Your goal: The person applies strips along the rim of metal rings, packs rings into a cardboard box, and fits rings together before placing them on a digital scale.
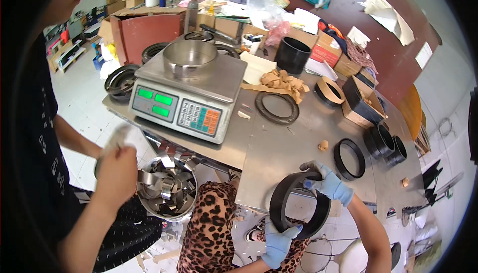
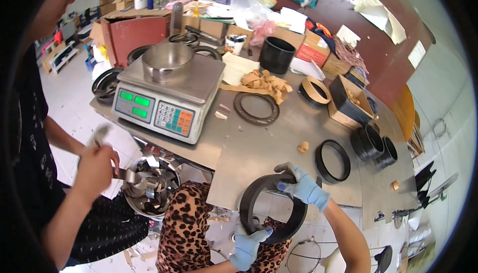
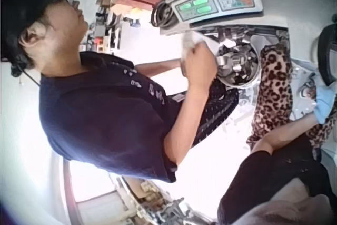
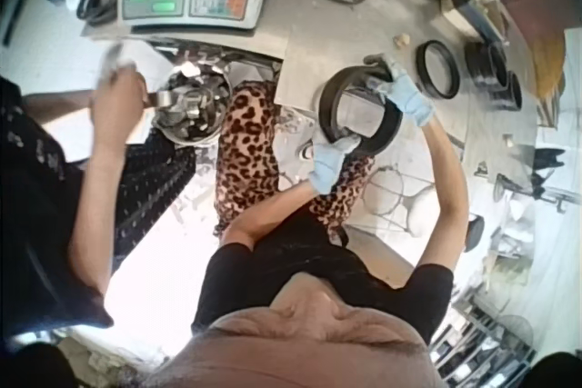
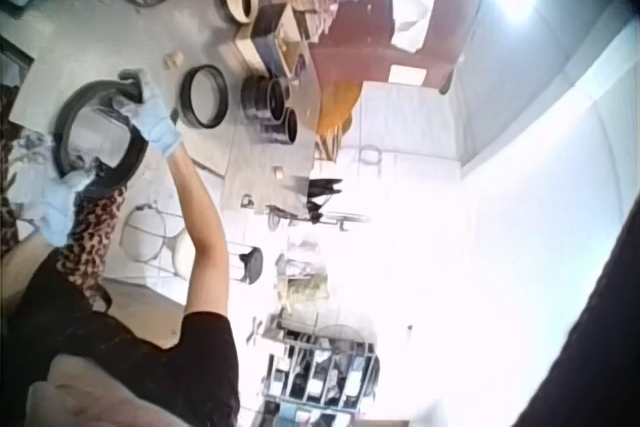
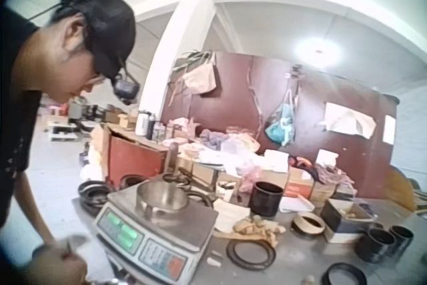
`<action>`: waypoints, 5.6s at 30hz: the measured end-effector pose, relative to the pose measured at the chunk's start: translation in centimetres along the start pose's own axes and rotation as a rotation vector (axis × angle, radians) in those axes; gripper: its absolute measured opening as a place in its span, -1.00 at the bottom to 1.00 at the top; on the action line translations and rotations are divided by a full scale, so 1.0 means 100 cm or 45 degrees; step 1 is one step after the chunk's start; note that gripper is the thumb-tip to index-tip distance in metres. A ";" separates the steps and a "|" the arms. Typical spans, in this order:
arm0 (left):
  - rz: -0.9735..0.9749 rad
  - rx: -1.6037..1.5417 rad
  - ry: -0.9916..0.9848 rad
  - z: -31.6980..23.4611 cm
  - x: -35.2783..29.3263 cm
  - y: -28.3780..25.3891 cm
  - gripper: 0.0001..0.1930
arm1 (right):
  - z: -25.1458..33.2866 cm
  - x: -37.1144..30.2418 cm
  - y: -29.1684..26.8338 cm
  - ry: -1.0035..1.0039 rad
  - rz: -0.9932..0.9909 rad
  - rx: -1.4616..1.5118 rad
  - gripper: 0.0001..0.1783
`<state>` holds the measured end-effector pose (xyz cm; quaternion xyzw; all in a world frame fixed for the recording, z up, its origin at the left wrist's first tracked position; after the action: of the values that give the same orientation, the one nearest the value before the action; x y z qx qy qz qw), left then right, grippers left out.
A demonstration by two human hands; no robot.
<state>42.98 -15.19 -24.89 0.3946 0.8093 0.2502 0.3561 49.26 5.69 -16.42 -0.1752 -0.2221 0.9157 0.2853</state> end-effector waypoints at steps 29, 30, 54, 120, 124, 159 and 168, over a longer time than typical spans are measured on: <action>1.032 1.992 0.333 0.059 -0.098 -0.031 -0.51 | -0.116 -0.302 0.169 0.089 -0.720 -0.137 -0.44; 1.056 2.041 0.399 0.059 -0.102 -0.033 -0.54 | -0.115 -0.306 0.169 0.053 -0.738 -0.125 -0.44; 0.389 0.886 -0.520 0.101 -0.078 -0.081 -0.63 | -0.159 -0.312 0.191 0.746 -1.112 0.549 -0.67; 0.163 0.076 -0.608 -0.096 0.148 0.039 -0.55 | -0.042 -0.010 0.025 0.550 -0.667 1.305 -0.65; 0.150 0.253 -0.518 -0.101 0.150 0.050 -0.59 | -0.048 0.004 0.025 0.574 -0.598 1.421 -0.71; 0.448 0.858 -0.505 -0.089 0.189 0.062 -0.50 | -0.056 0.031 -0.025 0.534 -0.989 1.109 -0.68; 0.457 0.581 -0.489 -0.047 0.222 0.079 -0.56 | -0.055 0.014 0.004 0.209 -1.441 0.062 -0.36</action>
<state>33.35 6.86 -24.96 0.6399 0.6802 0.0426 0.3549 50.52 7.93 -21.52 -0.0931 -0.2373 0.6085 0.7515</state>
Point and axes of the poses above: each hand's wrist, its own x-axis towards the middle knuckle, its own y-axis out of the palm, z = x × y, the point moved 1 cm from there along x, towards the middle knuckle, and after that the axes turned 2 degrees about -y, right-handed, at the moved point
